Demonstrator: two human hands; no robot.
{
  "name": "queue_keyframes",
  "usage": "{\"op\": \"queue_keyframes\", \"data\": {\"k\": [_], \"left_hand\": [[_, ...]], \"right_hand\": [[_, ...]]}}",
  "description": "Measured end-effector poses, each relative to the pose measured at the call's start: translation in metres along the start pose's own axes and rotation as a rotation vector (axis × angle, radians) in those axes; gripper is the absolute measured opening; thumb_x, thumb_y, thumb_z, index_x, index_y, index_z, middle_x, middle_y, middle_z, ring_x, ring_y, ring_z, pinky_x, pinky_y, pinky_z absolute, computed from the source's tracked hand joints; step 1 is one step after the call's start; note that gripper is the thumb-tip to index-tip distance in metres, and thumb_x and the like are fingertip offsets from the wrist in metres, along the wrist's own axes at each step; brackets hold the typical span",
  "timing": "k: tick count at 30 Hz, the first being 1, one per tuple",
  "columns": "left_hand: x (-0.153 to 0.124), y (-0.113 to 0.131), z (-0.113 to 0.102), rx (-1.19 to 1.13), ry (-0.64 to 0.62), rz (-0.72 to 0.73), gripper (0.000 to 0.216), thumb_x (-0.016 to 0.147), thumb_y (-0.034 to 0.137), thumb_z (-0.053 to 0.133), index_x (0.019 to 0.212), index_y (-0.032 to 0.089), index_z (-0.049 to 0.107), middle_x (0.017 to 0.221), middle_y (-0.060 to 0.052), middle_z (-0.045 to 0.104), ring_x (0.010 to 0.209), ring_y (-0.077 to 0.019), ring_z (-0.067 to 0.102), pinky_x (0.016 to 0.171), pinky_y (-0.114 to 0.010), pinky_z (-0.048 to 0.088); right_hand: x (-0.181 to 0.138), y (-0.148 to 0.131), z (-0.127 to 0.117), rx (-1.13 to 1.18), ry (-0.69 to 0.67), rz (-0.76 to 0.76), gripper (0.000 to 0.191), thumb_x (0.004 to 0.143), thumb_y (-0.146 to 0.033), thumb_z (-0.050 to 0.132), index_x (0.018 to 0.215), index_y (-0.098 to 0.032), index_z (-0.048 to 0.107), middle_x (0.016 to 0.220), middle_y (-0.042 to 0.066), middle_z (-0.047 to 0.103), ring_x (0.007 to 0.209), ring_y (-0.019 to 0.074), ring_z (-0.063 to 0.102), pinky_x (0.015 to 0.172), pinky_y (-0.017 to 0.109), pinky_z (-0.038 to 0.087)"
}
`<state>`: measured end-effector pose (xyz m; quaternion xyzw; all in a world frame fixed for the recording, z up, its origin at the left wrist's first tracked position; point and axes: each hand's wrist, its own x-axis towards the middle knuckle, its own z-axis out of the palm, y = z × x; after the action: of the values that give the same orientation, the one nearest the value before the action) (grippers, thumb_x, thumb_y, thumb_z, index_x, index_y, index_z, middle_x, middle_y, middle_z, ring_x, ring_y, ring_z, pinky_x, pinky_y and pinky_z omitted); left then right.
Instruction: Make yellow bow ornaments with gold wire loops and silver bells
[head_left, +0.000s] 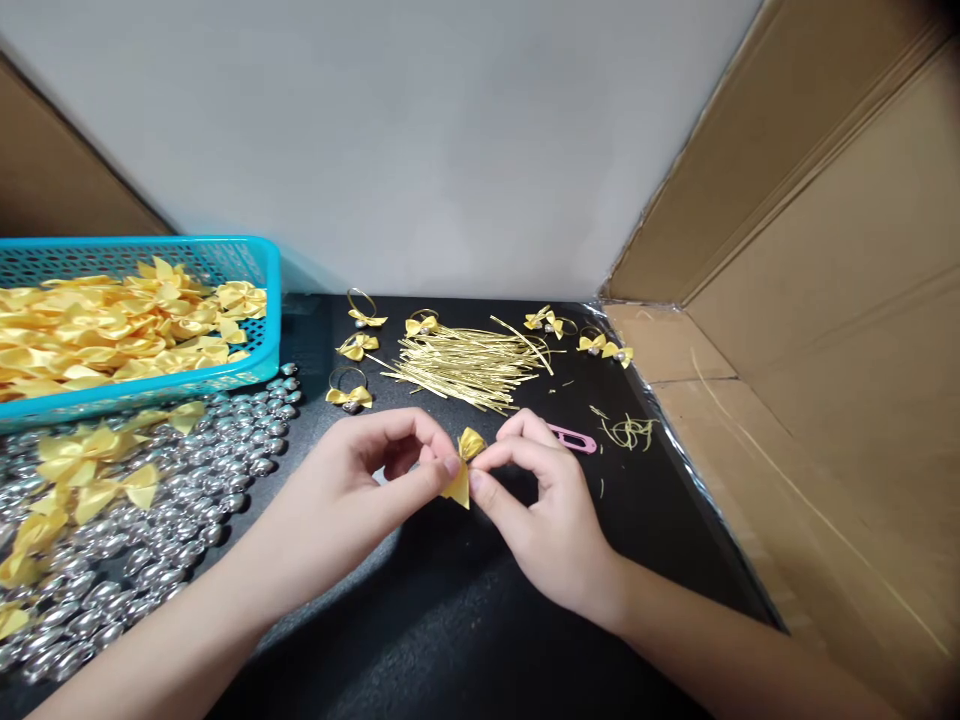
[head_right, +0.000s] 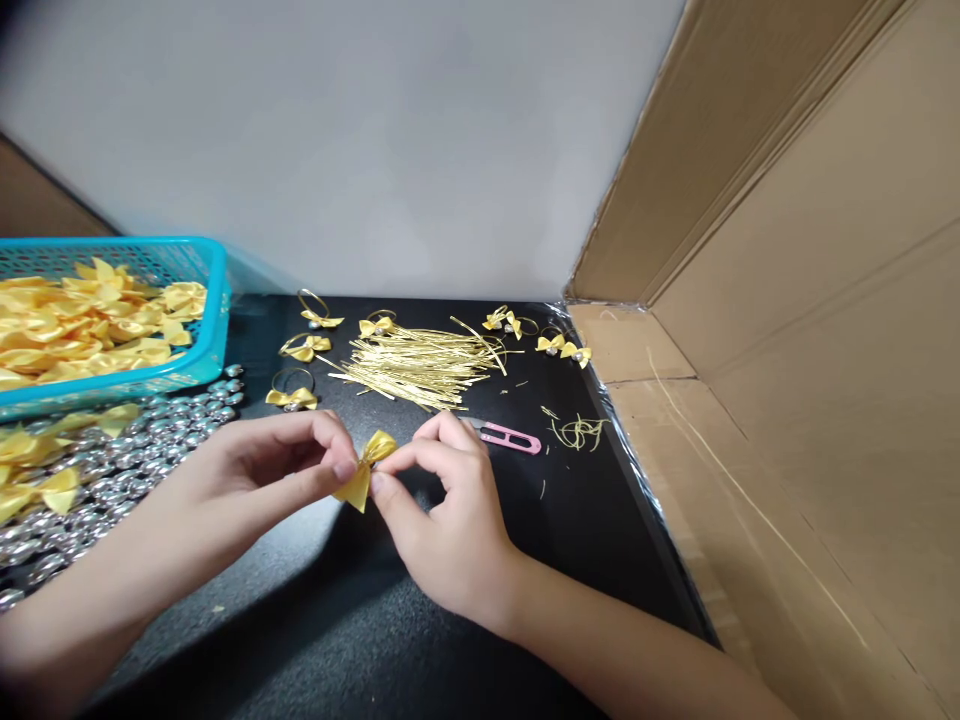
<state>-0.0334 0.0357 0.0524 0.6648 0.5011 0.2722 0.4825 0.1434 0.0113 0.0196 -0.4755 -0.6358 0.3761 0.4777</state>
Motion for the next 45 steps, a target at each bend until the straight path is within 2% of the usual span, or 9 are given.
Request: {"op": "queue_keyframes", "data": {"k": [7,11,20,45], "left_hand": [[-0.0007,0.0077,0.0025,-0.08,0.0,0.017,0.019,0.083,0.029,0.06,0.066,0.02,0.061,0.062,0.004,0.058,0.061,-0.0116,0.052,0.058,-0.02,0.041],[0.0007,0.0081,0.0037,-0.146,0.025,0.027,0.017,0.083,0.026,0.061,0.067,0.02,0.061,0.062,0.005,0.056,0.06,-0.0099,0.051,0.058,-0.019,0.041],[-0.0019,0.0051,0.005,-0.264,-0.013,0.002,0.016,0.083,0.024,0.061,0.067,0.019,0.06,0.064,0.004,0.056,0.063,-0.0102,0.05,0.059,-0.019,0.041],[-0.0005,0.0008,0.0056,-0.284,-0.028,0.002,0.014,0.086,0.024,0.061,0.072,0.021,0.061,0.069,0.004,0.058,0.07,-0.0118,0.053,0.067,-0.021,0.043]], "right_hand": [[-0.001,0.0035,0.0013,0.2,-0.029,0.047,0.01,0.08,-0.017,0.066,0.071,-0.02,0.067,0.078,-0.002,0.051,0.078,0.0135,0.053,0.075,0.03,0.043],[-0.0012,0.0063,0.002,0.236,-0.044,0.071,0.008,0.08,-0.018,0.067,0.072,-0.021,0.067,0.078,-0.002,0.051,0.078,0.0134,0.053,0.076,0.031,0.043],[-0.0017,0.0071,0.0032,0.318,-0.063,0.089,0.01,0.08,-0.02,0.069,0.071,-0.022,0.067,0.078,-0.002,0.053,0.077,0.014,0.053,0.073,0.031,0.045],[0.0023,0.0,-0.0015,0.266,-0.088,0.156,0.011,0.078,-0.023,0.069,0.068,-0.022,0.065,0.075,-0.002,0.052,0.075,0.0149,0.052,0.074,0.033,0.044]]}}
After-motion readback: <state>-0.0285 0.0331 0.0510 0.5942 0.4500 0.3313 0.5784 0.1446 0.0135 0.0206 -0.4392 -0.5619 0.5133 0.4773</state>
